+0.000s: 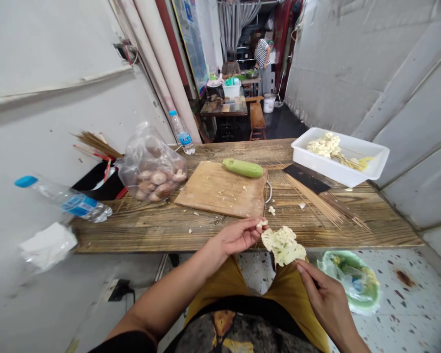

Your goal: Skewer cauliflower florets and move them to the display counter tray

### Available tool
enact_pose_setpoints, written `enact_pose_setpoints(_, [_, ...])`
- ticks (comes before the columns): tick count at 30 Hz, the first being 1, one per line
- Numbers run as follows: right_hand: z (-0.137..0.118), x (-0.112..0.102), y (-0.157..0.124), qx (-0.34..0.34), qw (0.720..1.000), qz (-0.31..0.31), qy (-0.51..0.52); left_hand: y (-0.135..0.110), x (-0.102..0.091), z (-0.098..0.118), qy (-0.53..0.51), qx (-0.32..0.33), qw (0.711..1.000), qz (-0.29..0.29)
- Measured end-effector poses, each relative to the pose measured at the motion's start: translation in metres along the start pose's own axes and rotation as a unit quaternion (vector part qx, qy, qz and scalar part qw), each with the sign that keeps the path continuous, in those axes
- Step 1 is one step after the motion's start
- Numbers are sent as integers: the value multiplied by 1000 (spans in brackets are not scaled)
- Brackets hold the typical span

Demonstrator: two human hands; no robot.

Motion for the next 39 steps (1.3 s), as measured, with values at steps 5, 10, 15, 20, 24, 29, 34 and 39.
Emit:
enact_pose_setpoints(5, [-1,0,0,1,1000,-9,-7,-2,-4,-3,84,82,993,17])
enact_pose_setpoints(10, [-2,0,0,-5,1000,-9,-9,-5,-2,-4,163,184,968,55])
enact_pose_setpoints(15, [-4,2,3,-15,1000,-10,-12,-6,-1,-7,166,183,966,71])
enact_pose_setpoints(20, [-3,1,1,-20,1000,-11,-16,-7,-1,-8,159,158,972,68])
enact_pose_setpoints(24, [-1,1,0,-25,999,-19,-18,-8,1,-9,156,163,972,68])
enact_pose_setpoints(29, [-2,2,2,-24,999,-14,-25,-8,3,-13,203,226,950,73])
enact_pose_setpoints(34, [-4,2,2,-19,999,-19,-31,-8,-1,-15,313,266,909,73])
enact_pose_setpoints(39, [-6,1,3,-18,999,-15,-27,-9,-5,-13,440,300,843,78])
Point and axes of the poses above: each hand's wrist, its own y-axis towards the middle knuckle, its own x-axis out of the palm, z = x × y, the point moved 1 cm from there along y, towards the middle knuckle, and after that the axes turned 6 degrees about -z, right-handed, at the moved point
